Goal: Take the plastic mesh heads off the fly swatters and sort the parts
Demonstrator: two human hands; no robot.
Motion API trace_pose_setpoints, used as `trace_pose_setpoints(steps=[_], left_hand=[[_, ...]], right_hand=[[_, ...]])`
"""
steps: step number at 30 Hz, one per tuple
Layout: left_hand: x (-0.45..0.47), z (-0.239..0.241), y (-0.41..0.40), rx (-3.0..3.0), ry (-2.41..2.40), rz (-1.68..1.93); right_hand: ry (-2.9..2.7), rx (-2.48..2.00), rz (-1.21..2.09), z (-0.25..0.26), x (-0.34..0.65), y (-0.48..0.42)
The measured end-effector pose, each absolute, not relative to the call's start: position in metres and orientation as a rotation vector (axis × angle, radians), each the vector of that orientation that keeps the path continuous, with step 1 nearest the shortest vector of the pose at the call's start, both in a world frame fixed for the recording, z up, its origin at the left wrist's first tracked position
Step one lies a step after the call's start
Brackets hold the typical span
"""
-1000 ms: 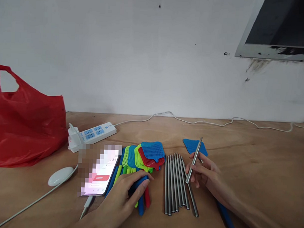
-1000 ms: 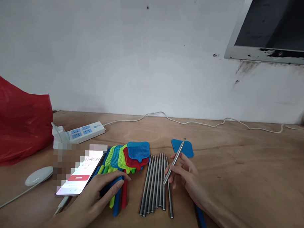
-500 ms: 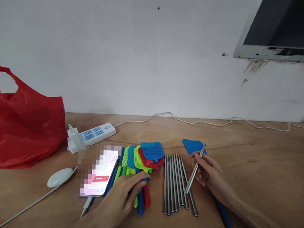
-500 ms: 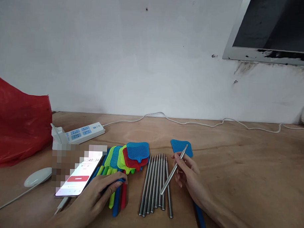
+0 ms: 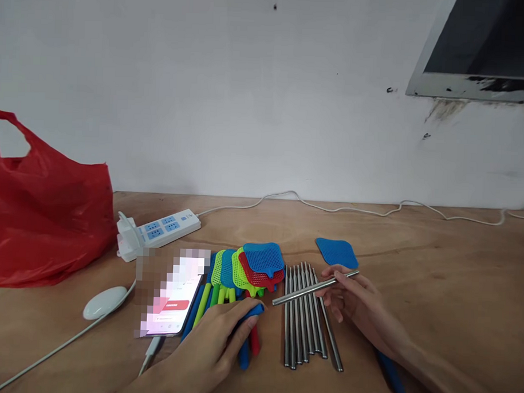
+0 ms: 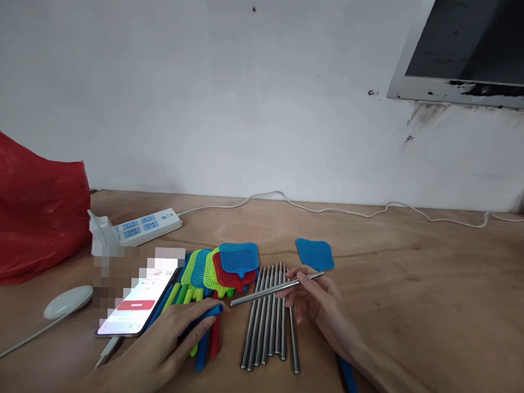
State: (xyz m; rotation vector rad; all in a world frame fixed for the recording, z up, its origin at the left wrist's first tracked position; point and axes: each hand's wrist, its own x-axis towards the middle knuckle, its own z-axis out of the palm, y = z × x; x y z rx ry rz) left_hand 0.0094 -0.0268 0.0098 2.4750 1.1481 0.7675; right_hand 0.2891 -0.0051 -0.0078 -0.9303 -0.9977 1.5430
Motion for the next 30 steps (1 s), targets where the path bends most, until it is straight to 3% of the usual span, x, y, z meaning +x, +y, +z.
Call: trace_pose_setpoints(steps=[21, 30], left_hand=[[0.006, -0.001, -0.023, 2.426, 1.221, 0.571], [0.01, -0.001, -0.028, 2.455, 1.063, 0.447]], right_hand=[[-1.114, -0.879, 1.483, -0.012, 0.289, -0.007], [-1.425, -0.999, 1.578, -0.017, 0.29, -0.012]])
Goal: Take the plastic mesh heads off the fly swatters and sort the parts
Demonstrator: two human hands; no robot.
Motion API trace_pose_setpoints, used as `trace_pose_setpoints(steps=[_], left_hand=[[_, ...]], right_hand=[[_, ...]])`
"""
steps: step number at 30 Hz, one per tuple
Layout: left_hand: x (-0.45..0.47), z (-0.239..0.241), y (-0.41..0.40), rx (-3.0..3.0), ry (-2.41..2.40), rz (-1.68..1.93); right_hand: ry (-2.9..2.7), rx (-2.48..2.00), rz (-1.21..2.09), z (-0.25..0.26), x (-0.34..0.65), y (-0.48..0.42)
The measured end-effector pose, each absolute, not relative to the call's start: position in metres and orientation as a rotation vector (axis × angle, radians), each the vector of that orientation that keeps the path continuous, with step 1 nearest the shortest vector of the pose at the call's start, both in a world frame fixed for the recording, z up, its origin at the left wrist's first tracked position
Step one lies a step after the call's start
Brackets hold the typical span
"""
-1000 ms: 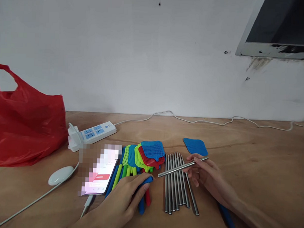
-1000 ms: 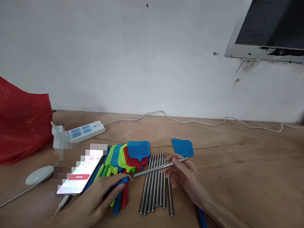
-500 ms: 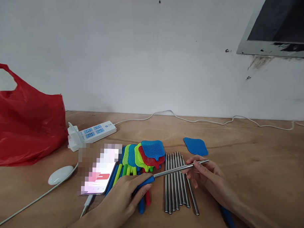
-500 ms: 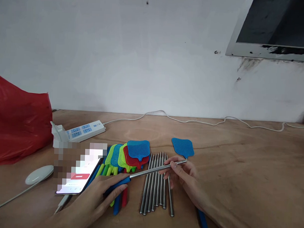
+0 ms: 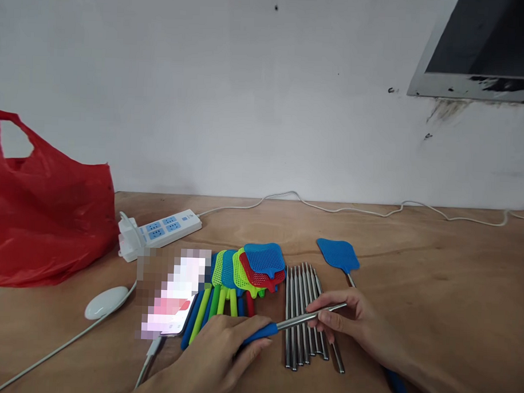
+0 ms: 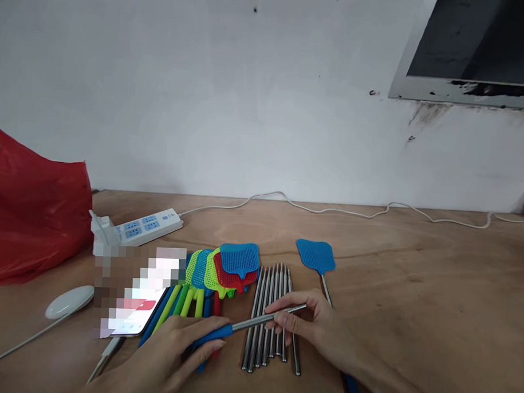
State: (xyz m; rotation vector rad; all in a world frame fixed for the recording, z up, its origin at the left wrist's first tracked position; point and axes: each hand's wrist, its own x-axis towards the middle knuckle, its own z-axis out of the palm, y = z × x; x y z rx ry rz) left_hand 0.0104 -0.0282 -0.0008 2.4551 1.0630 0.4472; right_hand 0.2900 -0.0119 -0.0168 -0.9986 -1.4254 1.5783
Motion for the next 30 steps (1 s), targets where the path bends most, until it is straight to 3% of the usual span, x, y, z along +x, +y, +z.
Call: trace_pose_setpoints(steps=[30], left_hand=[[0.01, -0.009, -0.033, 2.444, 1.191, 0.35]], right_hand=[[-1.447, -0.985, 1.512, -0.021, 0.283, -0.02]])
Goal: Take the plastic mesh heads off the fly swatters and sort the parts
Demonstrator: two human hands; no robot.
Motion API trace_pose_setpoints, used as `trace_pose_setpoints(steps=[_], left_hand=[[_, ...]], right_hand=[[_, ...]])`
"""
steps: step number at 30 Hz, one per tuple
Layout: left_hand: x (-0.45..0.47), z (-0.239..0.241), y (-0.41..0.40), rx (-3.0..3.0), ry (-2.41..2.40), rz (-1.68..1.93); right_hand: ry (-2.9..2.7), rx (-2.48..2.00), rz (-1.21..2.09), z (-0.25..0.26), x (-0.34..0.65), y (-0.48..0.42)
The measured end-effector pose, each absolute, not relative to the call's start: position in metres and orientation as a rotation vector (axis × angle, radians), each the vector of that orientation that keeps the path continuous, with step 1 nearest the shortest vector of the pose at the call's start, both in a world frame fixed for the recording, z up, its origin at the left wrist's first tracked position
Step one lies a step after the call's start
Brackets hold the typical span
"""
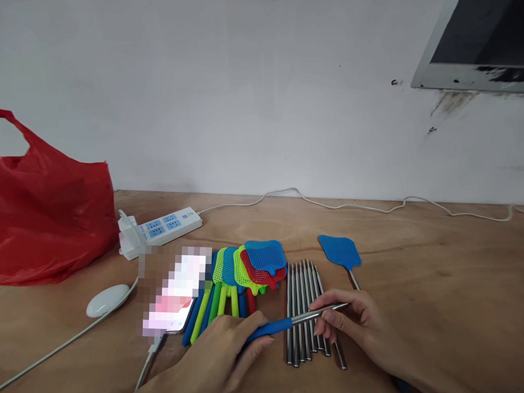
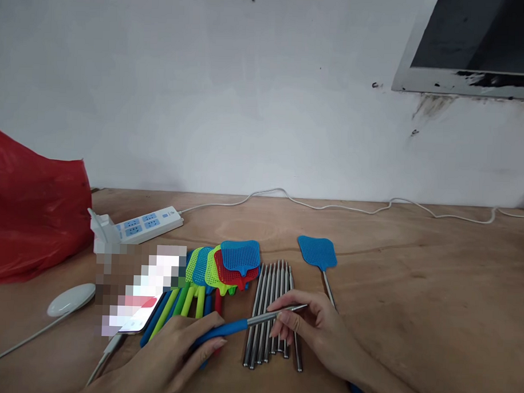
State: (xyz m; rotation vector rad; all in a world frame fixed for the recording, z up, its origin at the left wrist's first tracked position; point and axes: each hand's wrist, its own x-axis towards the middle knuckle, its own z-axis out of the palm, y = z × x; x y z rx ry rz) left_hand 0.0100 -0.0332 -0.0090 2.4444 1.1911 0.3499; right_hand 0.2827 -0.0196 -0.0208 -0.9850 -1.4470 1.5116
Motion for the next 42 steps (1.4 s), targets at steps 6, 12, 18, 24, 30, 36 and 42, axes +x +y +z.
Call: trace_pose_setpoints(steps=[6, 12, 18, 24, 30, 36, 42], left_hand=[[0.013, -0.001, -0.034, 2.498, 1.154, 0.357], [0.012, -0.002, -0.033, 2.451, 1.233, 0.346], [0.012, -0.001, -0.03, 2.403, 1.229, 0.422], [0.013, -0.005, -0.03, 2.443, 1.204, 0.44], [0.012, 0.0, -0.029, 2.45, 1.093, 0.594], [0.012, 0.001, -0.023, 2.598, 1.134, 0.675], [0.009, 0.002, -0.016, 2.652, 1.246, 0.704]], right_hand=[[-1.486, -0.994, 1.52, -0.018, 0.285, -0.021], [-1.456, -0.968, 1.539, -0.015, 0.285, -0.019], [-1.31, -0.913, 1.546, -0.018, 0.288, -0.014], [-1.3, -0.945, 1.508, -0.02, 0.288, -0.011], [-1.096, -0.941, 1.502, -0.011, 0.282, -0.011], [-0.897, -1.03, 1.414, -0.001, 0.289, -0.005], [-0.982, -1.058, 1.45, -0.017, 0.291, 0.002]])
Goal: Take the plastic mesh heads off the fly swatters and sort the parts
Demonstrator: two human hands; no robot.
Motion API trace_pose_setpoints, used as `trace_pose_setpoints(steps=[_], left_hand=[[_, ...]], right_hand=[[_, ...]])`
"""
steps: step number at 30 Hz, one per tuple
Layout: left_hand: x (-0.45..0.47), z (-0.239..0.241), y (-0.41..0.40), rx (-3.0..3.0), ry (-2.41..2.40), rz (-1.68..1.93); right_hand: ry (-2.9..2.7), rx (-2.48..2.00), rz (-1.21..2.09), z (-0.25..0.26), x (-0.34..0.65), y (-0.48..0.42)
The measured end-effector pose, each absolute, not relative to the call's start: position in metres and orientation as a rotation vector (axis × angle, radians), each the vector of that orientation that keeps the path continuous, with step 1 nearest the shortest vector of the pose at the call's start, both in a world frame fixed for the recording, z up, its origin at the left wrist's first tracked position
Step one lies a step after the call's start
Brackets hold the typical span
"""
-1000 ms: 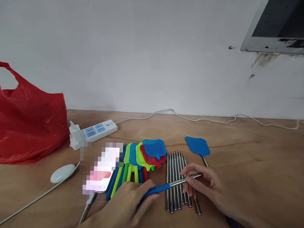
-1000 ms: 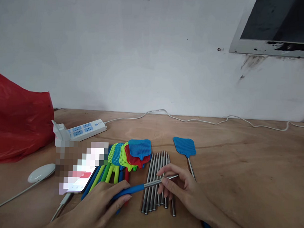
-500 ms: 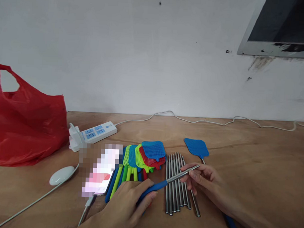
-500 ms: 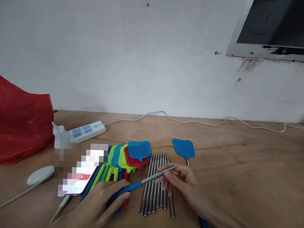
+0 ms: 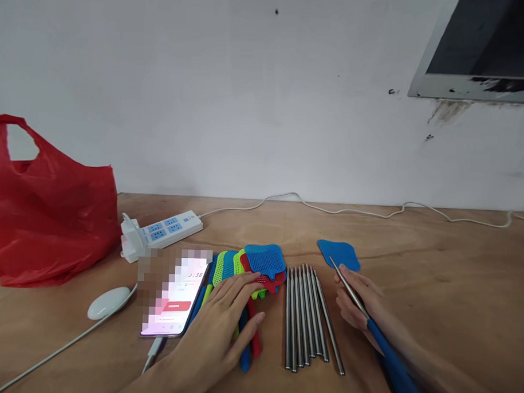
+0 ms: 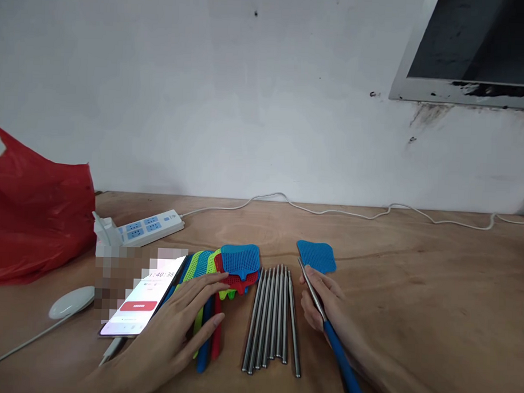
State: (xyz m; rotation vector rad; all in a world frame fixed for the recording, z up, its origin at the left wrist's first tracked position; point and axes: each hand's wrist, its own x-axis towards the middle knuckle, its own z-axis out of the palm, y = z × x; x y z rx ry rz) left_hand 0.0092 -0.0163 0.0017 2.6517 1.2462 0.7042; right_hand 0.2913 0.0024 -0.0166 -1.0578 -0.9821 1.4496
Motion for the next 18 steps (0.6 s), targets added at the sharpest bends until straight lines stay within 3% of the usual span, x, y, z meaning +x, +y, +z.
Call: trace_pose_setpoints(steps=[12, 18], left_hand=[[0.007, 0.002, 0.019, 2.761, 1.332, 0.448], [0.013, 0.004, 0.016, 2.79, 1.273, 0.575]], right_hand=[[-1.187, -1.19, 1.501, -0.023, 0.291, 0.007], [-1.223, -1.237, 1.505, -0.021, 0.291, 0.007]])
